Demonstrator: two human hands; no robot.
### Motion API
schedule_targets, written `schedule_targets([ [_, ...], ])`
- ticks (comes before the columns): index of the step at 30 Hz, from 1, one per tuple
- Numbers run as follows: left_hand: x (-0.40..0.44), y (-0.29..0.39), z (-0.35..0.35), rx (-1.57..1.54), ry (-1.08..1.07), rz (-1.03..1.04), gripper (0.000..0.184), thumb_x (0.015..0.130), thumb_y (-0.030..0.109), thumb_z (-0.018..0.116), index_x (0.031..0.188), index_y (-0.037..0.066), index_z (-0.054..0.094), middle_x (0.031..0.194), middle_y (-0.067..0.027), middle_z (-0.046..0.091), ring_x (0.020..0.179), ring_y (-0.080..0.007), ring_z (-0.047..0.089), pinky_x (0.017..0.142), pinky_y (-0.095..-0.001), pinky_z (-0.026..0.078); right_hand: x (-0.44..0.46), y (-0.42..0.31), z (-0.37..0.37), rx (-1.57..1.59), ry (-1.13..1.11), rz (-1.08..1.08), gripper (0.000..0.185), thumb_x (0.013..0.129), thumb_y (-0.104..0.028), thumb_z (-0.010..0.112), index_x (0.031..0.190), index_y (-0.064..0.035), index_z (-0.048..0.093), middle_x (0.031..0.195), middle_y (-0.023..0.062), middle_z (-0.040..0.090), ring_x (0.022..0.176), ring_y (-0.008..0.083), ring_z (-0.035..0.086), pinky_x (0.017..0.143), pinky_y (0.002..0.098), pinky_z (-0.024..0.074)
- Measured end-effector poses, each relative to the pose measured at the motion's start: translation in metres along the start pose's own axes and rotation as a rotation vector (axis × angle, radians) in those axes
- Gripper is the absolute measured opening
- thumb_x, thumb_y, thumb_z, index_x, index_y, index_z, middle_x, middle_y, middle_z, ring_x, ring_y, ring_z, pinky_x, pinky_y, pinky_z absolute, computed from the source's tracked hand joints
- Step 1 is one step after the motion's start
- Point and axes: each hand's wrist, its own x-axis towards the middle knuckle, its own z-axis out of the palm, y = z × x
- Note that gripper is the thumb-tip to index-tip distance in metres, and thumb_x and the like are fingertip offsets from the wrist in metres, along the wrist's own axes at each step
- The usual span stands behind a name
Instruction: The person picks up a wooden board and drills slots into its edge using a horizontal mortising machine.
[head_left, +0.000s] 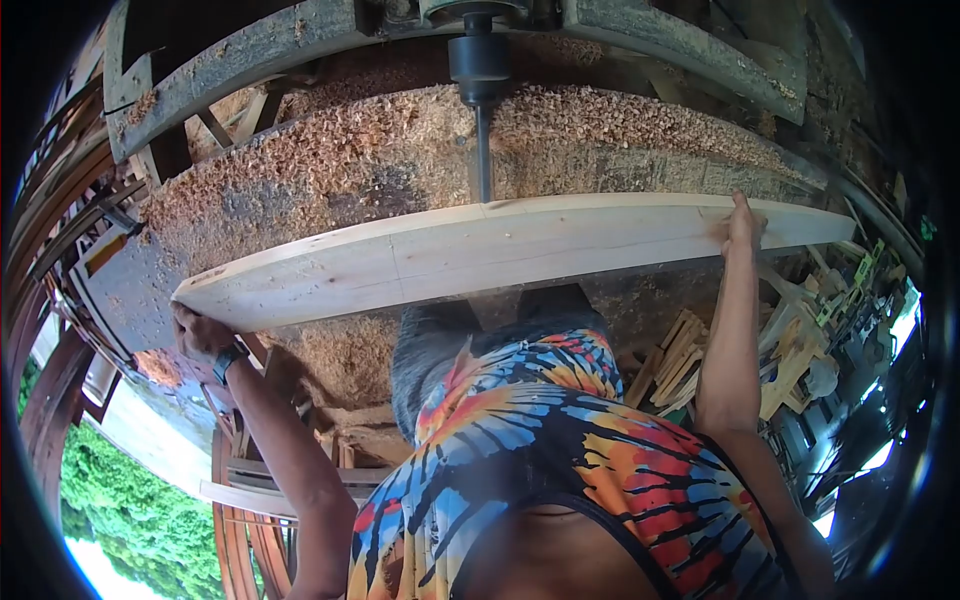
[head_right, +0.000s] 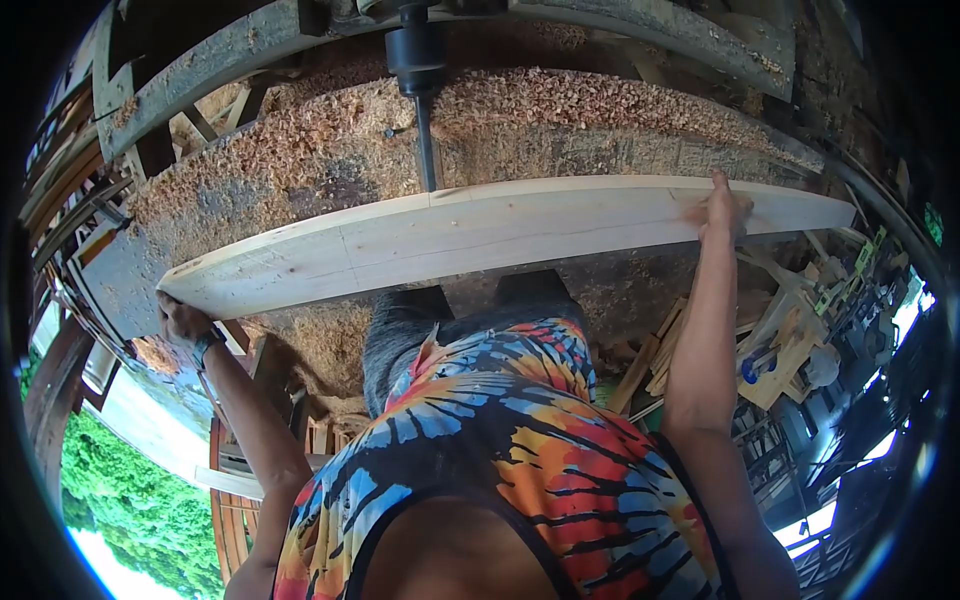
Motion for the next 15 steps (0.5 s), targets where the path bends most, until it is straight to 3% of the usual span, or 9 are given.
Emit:
schedule_targets([
  [4, 0.010, -0.010, -0.006, -0.161, -0.053, -0.077, 0.046, 0.114, 0.035, 0.049, 0.136, -0.002, 0.066, 0.115, -0.0147, 0.077, 0.090, -0.0249, 0.075, 0.078, -0.0295, 0.060, 0.041, 0.028, 0.000, -0.046, -0.013, -0.048, 0.067, 0.093, -0.046, 0.078, 0.130, 0.0074, 0.067, 0.123, 0.0215, 0.071, 0.092, 0.0292, 0.074, 0.078, 0.0427, 0.0619],
  [5, 0.009, -0.010, -0.006, -0.079, -0.037, -0.022, 0.045, 0.114, 0.034, 0.050, 0.135, -0.002, 0.067, 0.114, -0.0146, 0.077, 0.090, -0.0246, 0.074, 0.078, -0.0300, 0.060, 0.044, 0.029, 0.002, -0.059, 0.005, -0.056, 0.067, 0.093, -0.047, 0.078, 0.131, 0.0073, 0.066, 0.123, 0.0215, 0.071, 0.093, 0.0294, 0.074, 0.079, 0.0428, 0.0621],
  [8, 0.004, -0.007, -0.003, 0.004, -0.014, 0.053, 0.043, 0.113, 0.032, 0.051, 0.131, -0.003, 0.069, 0.111, -0.0143, 0.077, 0.089, -0.0239, 0.074, 0.078, -0.0318, 0.060, 0.033, 0.022, 0.000, -0.093, 0.027, -0.073, 0.073, 0.092, -0.047, 0.078, 0.136, 0.0087, 0.059, 0.127, 0.0233, 0.068, 0.099, 0.0307, 0.072, 0.083, 0.0436, 0.0612],
  [10, 0.004, 0.001, -0.001, -0.156, -0.019, -0.011, 0.041, 0.113, 0.029, 0.053, 0.129, -0.004, 0.071, 0.110, -0.0139, 0.077, 0.089, -0.0235, 0.074, 0.079, -0.0331, 0.060, 0.026, 0.019, -0.002, -0.107, 0.025, -0.076, 0.078, 0.092, -0.047, 0.079, 0.140, 0.0096, 0.054, 0.130, 0.0246, 0.066, 0.103, 0.0315, 0.071, 0.085, 0.0442, 0.0606],
  [13, -0.004, 0.006, 0.001, 0.190, 0.075, 0.278, 0.039, 0.111, 0.028, 0.055, 0.123, -0.005, 0.073, 0.107, -0.0137, 0.077, 0.088, -0.0227, 0.074, 0.077, -0.0341, 0.060, 0.021, 0.013, -0.003, -0.128, 0.022, -0.082, 0.086, 0.091, -0.048, 0.080, 0.145, 0.0110, 0.046, 0.134, 0.0264, 0.063, 0.109, 0.0329, 0.069, 0.089, 0.0450, 0.0597],
  [15, -0.007, 0.016, 0.003, -0.030, 0.004, 0.103, 0.038, 0.111, 0.029, 0.057, 0.122, -0.004, 0.073, 0.106, -0.0131, 0.077, 0.085, -0.0222, 0.073, 0.076, -0.0333, 0.059, 0.018, 0.010, -0.004, -0.139, 0.029, -0.087, 0.092, 0.091, -0.048, 0.080, 0.148, 0.0119, 0.041, 0.136, 0.0277, 0.061, 0.113, 0.0337, 0.068, 0.091, 0.0456, 0.0592],
])
